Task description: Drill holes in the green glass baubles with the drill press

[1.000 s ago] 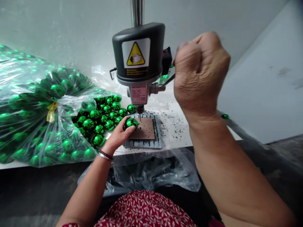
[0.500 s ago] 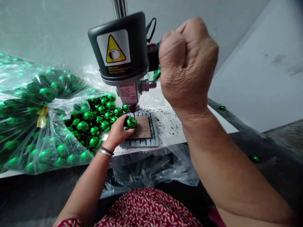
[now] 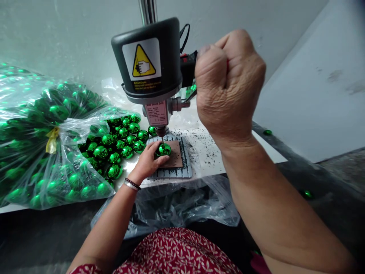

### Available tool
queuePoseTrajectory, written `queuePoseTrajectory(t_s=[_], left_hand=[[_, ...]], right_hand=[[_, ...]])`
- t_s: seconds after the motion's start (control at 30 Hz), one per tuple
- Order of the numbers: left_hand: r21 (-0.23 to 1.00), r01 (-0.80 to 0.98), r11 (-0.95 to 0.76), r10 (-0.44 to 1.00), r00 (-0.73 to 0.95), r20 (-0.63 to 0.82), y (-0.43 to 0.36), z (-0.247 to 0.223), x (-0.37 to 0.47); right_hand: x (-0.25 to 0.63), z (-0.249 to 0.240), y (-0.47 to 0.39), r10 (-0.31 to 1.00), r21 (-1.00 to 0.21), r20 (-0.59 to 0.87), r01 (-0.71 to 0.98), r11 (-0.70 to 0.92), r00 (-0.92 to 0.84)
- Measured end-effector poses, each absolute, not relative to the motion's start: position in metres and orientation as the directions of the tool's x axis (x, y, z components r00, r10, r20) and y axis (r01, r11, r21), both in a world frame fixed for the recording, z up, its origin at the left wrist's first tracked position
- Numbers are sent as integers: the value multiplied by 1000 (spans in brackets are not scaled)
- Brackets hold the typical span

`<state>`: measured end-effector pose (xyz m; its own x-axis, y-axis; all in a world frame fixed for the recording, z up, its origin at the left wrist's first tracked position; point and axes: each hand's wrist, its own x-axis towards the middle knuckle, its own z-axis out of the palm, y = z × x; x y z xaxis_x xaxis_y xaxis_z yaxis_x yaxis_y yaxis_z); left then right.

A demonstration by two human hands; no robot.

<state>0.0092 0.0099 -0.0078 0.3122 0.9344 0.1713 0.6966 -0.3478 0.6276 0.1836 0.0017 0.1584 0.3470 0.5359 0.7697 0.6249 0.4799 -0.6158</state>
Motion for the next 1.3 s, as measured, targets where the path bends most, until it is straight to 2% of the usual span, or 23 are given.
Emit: queuePoseTrajectory(t_s=[0.17, 0.3, 0.53, 0.8, 1.3], left_hand=[[724, 650, -231, 970, 214, 117, 5, -5, 22], [761, 624, -179, 980, 180, 83, 7, -7, 25], [749, 636, -183, 980, 177, 89, 8, -11, 22], [757, 620, -206, 974, 202, 100, 7, -13, 21], [751, 626, -208, 975, 191, 110, 8, -21, 21]], right_hand=[[186, 155, 3, 512, -578, 799, 637, 510, 316], [188, 148, 4, 433, -498, 856, 672, 547, 282], [188, 136, -5, 406, -459, 875, 718, 523, 263], [190, 116, -13, 270, -313, 943, 802, 509, 196], [188, 84, -20, 244, -283, 952, 834, 473, 185]])
